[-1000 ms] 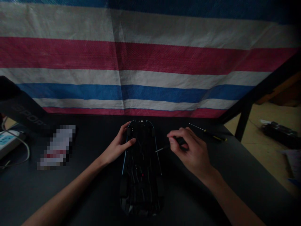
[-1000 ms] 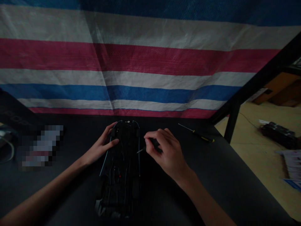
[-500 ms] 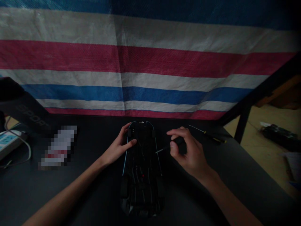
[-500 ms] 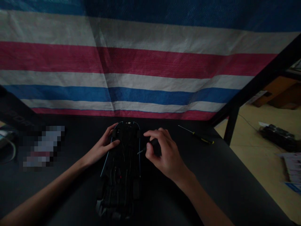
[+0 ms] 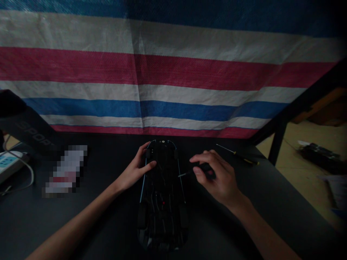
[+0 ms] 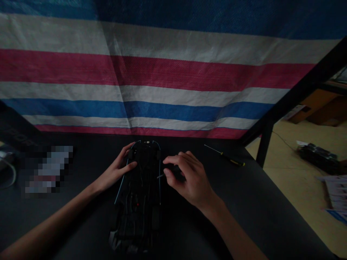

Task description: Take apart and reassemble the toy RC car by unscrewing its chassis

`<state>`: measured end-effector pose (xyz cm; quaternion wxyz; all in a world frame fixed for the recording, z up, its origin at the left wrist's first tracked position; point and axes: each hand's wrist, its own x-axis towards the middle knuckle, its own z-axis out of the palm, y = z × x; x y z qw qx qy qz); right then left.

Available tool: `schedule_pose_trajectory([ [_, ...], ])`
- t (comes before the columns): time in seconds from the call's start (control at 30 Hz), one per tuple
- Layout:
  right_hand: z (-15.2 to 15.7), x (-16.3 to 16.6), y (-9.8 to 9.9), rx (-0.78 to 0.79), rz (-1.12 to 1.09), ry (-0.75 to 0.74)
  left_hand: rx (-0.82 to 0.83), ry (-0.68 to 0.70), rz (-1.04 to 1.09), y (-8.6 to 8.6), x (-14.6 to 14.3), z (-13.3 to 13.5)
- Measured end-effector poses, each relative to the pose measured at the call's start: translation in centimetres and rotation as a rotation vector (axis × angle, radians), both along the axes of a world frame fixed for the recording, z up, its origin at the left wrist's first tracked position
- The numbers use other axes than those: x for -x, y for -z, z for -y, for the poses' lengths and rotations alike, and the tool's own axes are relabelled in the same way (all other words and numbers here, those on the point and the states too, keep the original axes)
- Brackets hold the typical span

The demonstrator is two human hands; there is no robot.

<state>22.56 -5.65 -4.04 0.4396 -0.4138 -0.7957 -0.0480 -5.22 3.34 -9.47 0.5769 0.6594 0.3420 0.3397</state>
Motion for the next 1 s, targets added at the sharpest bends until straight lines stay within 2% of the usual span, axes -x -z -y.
schedule_pose_trajectory([
  [0.37, -0.17, 0.09, 0.26, -0.001, -0.013, 0.071, -0.002, -0.016, 0.003, -0.17, -0.18, 0.08],
  [0.57, -0.04, 0.16, 0.04, -0.015, 0.02, 0.054, -0.011, -0.024, -0.009, -0.35, -0.21, 0.17],
  [0.73, -0.06, 0.07, 0.0, 0.034, -0.025, 0.086, 0.006, -0.017, 0.003, -0.23, -0.18, 0.11],
  [0.87, -0.17, -0.16, -0.22, 0.011, 0.046, 0.047, 0.001, -0.01, 0.007, -0.3, -0.15, 0.17],
  [1.0, -0.18, -0.19, -0.54, -0.005, 0.063, 0.084, 0.003, -0.01, -0.006, -0.65, -0.22, 0.32],
])
